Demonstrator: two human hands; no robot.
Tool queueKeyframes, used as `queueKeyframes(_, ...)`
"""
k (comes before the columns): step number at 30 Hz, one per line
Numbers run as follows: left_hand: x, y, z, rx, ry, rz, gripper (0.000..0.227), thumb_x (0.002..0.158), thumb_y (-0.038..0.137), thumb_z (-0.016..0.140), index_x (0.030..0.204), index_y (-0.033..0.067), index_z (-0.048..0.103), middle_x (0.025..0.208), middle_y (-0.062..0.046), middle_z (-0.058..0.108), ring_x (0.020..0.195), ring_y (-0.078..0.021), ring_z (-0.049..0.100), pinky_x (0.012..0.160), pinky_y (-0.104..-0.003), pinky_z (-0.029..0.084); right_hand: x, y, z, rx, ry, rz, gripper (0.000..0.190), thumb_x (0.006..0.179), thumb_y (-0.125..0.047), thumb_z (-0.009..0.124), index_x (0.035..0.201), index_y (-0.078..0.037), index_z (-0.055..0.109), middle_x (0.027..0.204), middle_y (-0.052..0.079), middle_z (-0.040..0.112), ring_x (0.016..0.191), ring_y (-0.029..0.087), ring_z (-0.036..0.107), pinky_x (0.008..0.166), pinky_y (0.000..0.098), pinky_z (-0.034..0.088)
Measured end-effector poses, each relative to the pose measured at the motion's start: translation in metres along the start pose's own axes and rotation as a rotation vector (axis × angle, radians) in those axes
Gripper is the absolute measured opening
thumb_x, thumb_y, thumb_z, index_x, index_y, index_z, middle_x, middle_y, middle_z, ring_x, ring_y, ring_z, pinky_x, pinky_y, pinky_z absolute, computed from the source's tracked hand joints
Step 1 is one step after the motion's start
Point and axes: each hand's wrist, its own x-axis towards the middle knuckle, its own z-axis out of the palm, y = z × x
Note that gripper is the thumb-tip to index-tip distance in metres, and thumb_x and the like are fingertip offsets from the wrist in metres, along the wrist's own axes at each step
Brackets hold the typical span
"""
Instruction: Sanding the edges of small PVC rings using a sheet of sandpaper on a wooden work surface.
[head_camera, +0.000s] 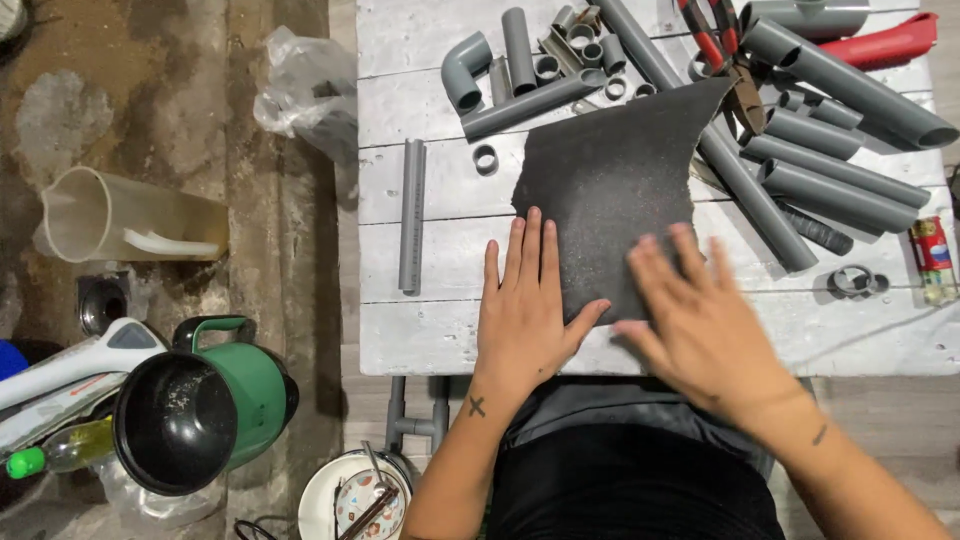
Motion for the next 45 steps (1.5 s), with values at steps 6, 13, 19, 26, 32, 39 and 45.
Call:
queueKeyframes(6, -0.002, -0.005, 0.006, 0.013, -0.024, 0.009, 0.101, 0.092, 0.064, 0.054, 0.154, -0.0114, 0.028, 0.166, -0.030, 0.022, 0.157, -0.0380, 0.018, 0.126, -0.053, 0.007, 0.046, 0.012, 0.018, 0.066, 0.051, -0.023, 0.071, 0.104, -0.058, 0.027, 0.154, -0.011, 0.045, 0.160, 0.007, 0.045, 0.157, 0.039, 0.019, 0.126, 0.0592, 0.008)
queueKeyframes(13, 0.006, -0.004, -0.014, -0.164, -0.052, -0.072, 0.088, 0.099, 0.057, 0.046, 0.155, -0.0085, 0.028, 0.167, -0.026, 0.022, 0.157, -0.0379, 0.016, 0.127, -0.051, 0.008, 0.016, 0.012, -0.017, 0.043, 0.201, 0.009, 0.051, 0.097, -0.030, 0.057, 0.139, -0.002, 0.062, 0.149, 0.010, 0.061, 0.150, 0.039, 0.043, 0.125, 0.0581, 0.025)
queueKeyframes(19, 0.002, -0.017, -0.045, -0.566, 0.363, -0.195, 0.032, 0.083, -0.014, 0.069, 0.110, 0.0016, 0.075, 0.104, -0.012, 0.078, 0.087, -0.0186, 0.075, 0.081, -0.025, 0.064, 0.016, 0.014, -0.013, 0.084, 0.331, 0.086, 0.028, 0.093, -0.012, 0.072, 0.120, -0.007, 0.076, 0.128, 0.001, 0.074, 0.145, 0.032, 0.054, 0.127, 0.0517, 0.033)
queueKeyframes(26, -0.003, -0.033, -0.061, -0.287, 0.372, -0.242, 0.022, 0.102, 0.009, 0.056, 0.081, 0.0024, 0.059, 0.057, -0.005, 0.053, 0.050, -0.0190, 0.042, 0.052, -0.035, 0.037, 0.012, 0.016, -0.021, 0.256, 0.439, 0.105, 0.026, 0.085, 0.001, 0.078, 0.111, -0.004, 0.078, 0.120, 0.006, 0.076, 0.138, 0.035, 0.061, 0.127, 0.0540, 0.036)
queueKeyframes(32, -0.007, -0.032, -0.070, -0.310, 0.327, -0.117, 0.057, 0.082, -0.020, 0.058, 0.134, 0.0009, 0.059, 0.145, -0.019, 0.053, 0.122, -0.0327, 0.064, 0.097, -0.037, 0.055, -0.003, 0.019, -0.024, 0.351, 0.433, 0.147, 0.028, 0.083, 0.003, 0.078, 0.110, -0.003, 0.078, 0.119, 0.007, 0.075, 0.137, 0.036, 0.061, 0.129, 0.0556, 0.036)
queueKeyframes(39, -0.021, -0.030, -0.058, -0.328, 0.334, -0.110, 0.043, 0.086, -0.006, 0.066, 0.128, -0.0005, 0.061, 0.141, -0.019, 0.060, 0.140, -0.0419, 0.053, 0.122, -0.054, 0.044, -0.008, 0.013, -0.026, 0.314, 0.412, 0.198, 0.028, 0.080, 0.005, 0.080, 0.107, -0.004, 0.078, 0.114, 0.006, 0.074, 0.131, 0.035, 0.063, 0.130, 0.0569, 0.039)
queueKeyframes(45, -0.016, 0.000, -0.041, -0.333, 0.216, -0.052, 0.041, 0.086, 0.000, 0.067, 0.126, -0.0082, 0.063, 0.138, -0.023, 0.062, 0.138, -0.0395, 0.052, 0.120, -0.050, 0.039, -0.010, 0.009, -0.017, 0.317, 0.358, 0.154, 0.031, 0.078, -0.005, 0.077, 0.109, -0.009, 0.077, 0.120, 0.004, 0.073, 0.135, 0.033, 0.058, 0.129, 0.0562, 0.036)
